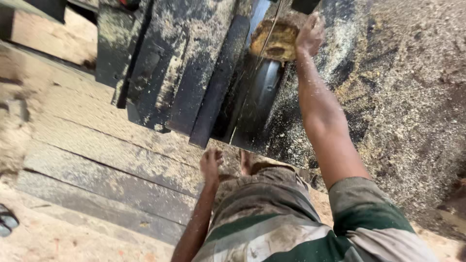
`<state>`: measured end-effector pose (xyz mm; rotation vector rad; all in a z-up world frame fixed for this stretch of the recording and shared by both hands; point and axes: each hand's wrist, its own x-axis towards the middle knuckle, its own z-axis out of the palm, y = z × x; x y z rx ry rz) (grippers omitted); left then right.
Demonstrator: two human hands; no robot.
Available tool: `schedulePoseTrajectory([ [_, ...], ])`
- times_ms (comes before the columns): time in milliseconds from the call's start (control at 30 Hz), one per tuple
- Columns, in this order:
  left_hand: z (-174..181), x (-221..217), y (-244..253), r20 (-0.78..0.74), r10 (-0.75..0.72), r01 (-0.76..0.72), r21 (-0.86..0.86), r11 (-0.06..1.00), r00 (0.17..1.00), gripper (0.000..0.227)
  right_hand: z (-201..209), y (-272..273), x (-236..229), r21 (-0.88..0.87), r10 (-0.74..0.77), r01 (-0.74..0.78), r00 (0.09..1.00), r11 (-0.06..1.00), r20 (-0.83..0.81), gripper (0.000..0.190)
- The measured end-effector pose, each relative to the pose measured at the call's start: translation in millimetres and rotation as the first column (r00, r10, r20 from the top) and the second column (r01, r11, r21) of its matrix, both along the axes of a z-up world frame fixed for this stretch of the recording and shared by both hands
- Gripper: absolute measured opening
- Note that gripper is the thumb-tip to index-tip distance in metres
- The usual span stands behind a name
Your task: The person operates a saw to cut wood planks and logs by feeding them through the machinery by hand while assisted by another person.
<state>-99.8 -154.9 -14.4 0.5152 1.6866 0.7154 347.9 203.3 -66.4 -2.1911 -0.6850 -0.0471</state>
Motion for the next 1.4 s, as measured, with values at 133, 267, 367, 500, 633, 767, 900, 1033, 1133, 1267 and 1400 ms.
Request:
schedulePoseTrajectory([
  [133, 22.6, -36.4, -7.2, 0.112, 0.108, -0.086, -0.189, 0.978, 0.988, 0.057, 39.2, -50.6, 13.0, 0.054, -0.013, 0.009, 0.997, 0.998, 0.07, 0.083],
  [267, -17.6, -61.2, 39.2, 0.322, 0.1, -0.081, -0.073, 0.994, 0.941, 0.066, 25.1, -159.9, -107.3, -0.098, 0.457, -0.453, 0.889, 0.886, 0.022, 0.029],
  [367, -58.0, -63.9, 41.4, 0.625, 0.115, -0.206, 0.075, 0.976, 0.772, 0.079, 13.3, -217.6, -230.3, -0.032, 0.666, -0.689, 0.71, 0.724, -0.229, 0.064],
  [500, -52.7, -45.1, -14.7, -0.345, 0.06, 0.077, 0.371, 0.925, 0.937, 0.095, -6.6, -243.3, -361.7, -0.131, 0.734, -0.782, 0.619, 0.609, -0.28, 0.107],
  [633, -56.9, -54.4, -10.3, -0.7, -0.018, 0.191, 0.17, 0.967, 0.714, 0.109, -16.1, -241.7, -382.6, -0.144, 0.704, -0.787, 0.605, 0.601, -0.371, 0.099],
  [767, -66.1, -65.3, 1.2, -0.509, -0.081, 0.154, 0.103, 0.983, 0.857, 0.127, 25.7, -235.3, -308.3, -0.119, 0.744, -0.95, 0.302, 0.29, -0.596, 0.083],
  [900, -77.9, -100.3, -47.1, -0.479, -0.342, 0.324, -0.123, 0.938, 0.808, 0.108, 113.5, -264.2, -202.0, -0.007, 0.746, -0.952, 0.245, 0.306, -0.619, 0.048],
  [1033, -66.1, -121.5, -98.2, -0.397, -0.57, 0.516, -0.246, 0.821, 0.719, 0.08, 156.7, -261.6, -85.1, 0.342, 0.749, -0.666, 0.595, 0.663, -0.293, 0.029],
  [1133, -62.1, -123.5, -104.7, -0.137, -0.663, 0.606, -0.305, 0.735, 0.736, 0.062, 151.3, -263.5, -33.9, 0.17, 0.557, -0.533, 0.757, 0.829, -0.341, 0.104],
  [1267, -91.8, -86.8, -65.5, -0.091, -0.724, 0.717, -0.102, 0.69, 0.684, 0.054, 111.2, -299.6, -81.5, -0.151, 0.332, -0.49, 0.755, 0.859, -0.565, 0.138],
  [1400, -120.5, -11.9, -44.9, 0.324, -0.671, 0.698, 0.043, 0.715, 0.667, 0.074, 121.7, -346.6, -161.6, -0.118, 0.283, -0.413, 0.78, 0.903, -0.558, 0.139],
])
